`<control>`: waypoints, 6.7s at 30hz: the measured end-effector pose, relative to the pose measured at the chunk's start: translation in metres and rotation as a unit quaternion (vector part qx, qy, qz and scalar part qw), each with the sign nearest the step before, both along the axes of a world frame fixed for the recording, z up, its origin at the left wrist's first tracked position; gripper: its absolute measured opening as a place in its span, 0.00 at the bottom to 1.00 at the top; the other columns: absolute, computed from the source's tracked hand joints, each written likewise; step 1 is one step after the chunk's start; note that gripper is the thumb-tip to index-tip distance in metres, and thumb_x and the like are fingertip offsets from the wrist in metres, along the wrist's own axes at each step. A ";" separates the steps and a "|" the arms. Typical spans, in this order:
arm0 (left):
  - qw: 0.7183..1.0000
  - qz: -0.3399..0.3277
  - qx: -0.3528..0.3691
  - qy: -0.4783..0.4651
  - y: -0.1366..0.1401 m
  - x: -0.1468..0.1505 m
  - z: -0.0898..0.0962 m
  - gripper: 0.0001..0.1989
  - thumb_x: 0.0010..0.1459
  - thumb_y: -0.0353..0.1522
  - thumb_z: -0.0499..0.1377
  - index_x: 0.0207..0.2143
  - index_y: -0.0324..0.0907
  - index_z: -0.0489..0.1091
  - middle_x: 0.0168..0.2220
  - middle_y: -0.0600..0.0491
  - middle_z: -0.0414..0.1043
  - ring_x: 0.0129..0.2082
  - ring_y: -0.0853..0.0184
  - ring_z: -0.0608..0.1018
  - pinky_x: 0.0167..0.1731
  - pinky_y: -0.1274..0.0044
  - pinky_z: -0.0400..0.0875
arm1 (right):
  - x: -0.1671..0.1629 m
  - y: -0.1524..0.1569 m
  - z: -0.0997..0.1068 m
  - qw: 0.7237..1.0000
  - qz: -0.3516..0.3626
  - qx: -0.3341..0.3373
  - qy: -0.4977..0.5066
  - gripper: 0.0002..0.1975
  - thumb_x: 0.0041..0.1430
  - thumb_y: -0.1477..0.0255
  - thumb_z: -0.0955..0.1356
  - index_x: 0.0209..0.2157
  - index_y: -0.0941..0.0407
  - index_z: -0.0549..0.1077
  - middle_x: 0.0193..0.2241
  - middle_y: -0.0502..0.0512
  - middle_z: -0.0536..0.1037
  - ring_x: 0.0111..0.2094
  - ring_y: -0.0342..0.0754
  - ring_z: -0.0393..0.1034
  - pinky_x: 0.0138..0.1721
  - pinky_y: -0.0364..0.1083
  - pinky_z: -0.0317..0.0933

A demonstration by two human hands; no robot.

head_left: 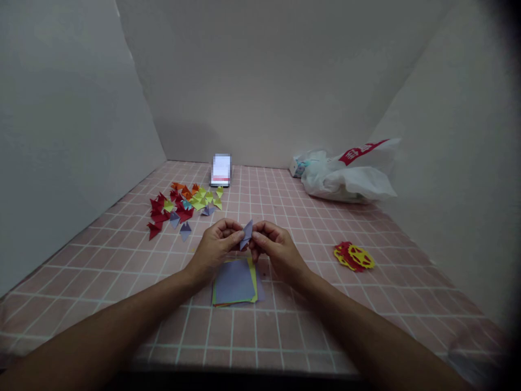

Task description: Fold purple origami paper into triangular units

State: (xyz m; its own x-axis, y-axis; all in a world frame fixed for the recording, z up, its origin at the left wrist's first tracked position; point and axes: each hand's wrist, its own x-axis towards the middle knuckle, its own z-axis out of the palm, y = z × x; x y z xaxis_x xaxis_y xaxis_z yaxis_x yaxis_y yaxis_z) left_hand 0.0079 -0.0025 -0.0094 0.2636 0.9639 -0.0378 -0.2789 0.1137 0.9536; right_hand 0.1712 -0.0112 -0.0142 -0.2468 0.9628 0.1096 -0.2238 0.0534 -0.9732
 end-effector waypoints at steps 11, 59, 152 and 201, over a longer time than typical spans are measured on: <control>0.998 -0.022 -0.040 -0.046 0.002 0.000 -0.002 0.16 0.47 0.35 0.71 0.34 0.40 0.68 0.27 0.56 0.76 0.26 0.72 0.77 0.32 0.78 0.73 | 0.001 0.002 -0.003 1.000 0.002 -0.005 0.000 0.08 0.57 0.65 0.71 0.32 0.56 0.72 0.23 0.47 0.74 0.19 0.39 0.67 0.22 0.40 0.63; 0.972 -0.140 0.095 0.165 0.001 -0.003 0.003 0.14 0.55 0.39 0.62 0.25 0.39 0.67 0.23 0.57 0.66 0.24 0.72 0.67 0.28 0.78 0.60 | 0.003 -0.001 0.000 0.993 -0.065 0.040 -0.092 0.17 0.62 0.61 0.68 0.23 0.56 0.66 0.15 0.46 0.69 0.16 0.40 0.63 0.18 0.40 0.57; 0.982 0.017 0.124 0.144 -0.006 -0.001 0.004 0.12 0.56 0.38 0.62 0.27 0.39 0.70 0.23 0.55 0.71 0.24 0.70 0.74 0.28 0.77 0.70 | -0.002 -0.006 -0.007 0.939 -0.138 0.213 -0.232 0.09 0.62 0.74 0.66 0.44 0.52 0.66 0.30 0.50 0.71 0.29 0.45 0.68 0.30 0.45 0.61; 0.997 0.016 0.057 0.051 -0.007 0.005 -0.002 0.15 0.54 0.37 0.65 0.38 0.41 0.64 0.31 0.54 0.77 0.30 0.66 0.83 0.27 0.77 0.77 | 0.000 -0.011 0.006 0.845 -0.162 0.413 -0.300 0.08 0.64 0.81 0.62 0.36 0.55 0.67 0.33 0.55 0.73 0.35 0.49 0.70 0.37 0.47 0.64</control>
State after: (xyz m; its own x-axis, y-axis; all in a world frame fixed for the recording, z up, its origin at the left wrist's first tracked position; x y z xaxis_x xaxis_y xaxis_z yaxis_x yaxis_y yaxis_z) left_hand 0.0127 -0.0097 -0.0113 0.2321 0.9715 0.0483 -0.1813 -0.0056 0.9834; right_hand 0.1709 -0.0219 -0.0084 -0.2343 0.6471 0.7255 0.4531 0.7330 -0.5074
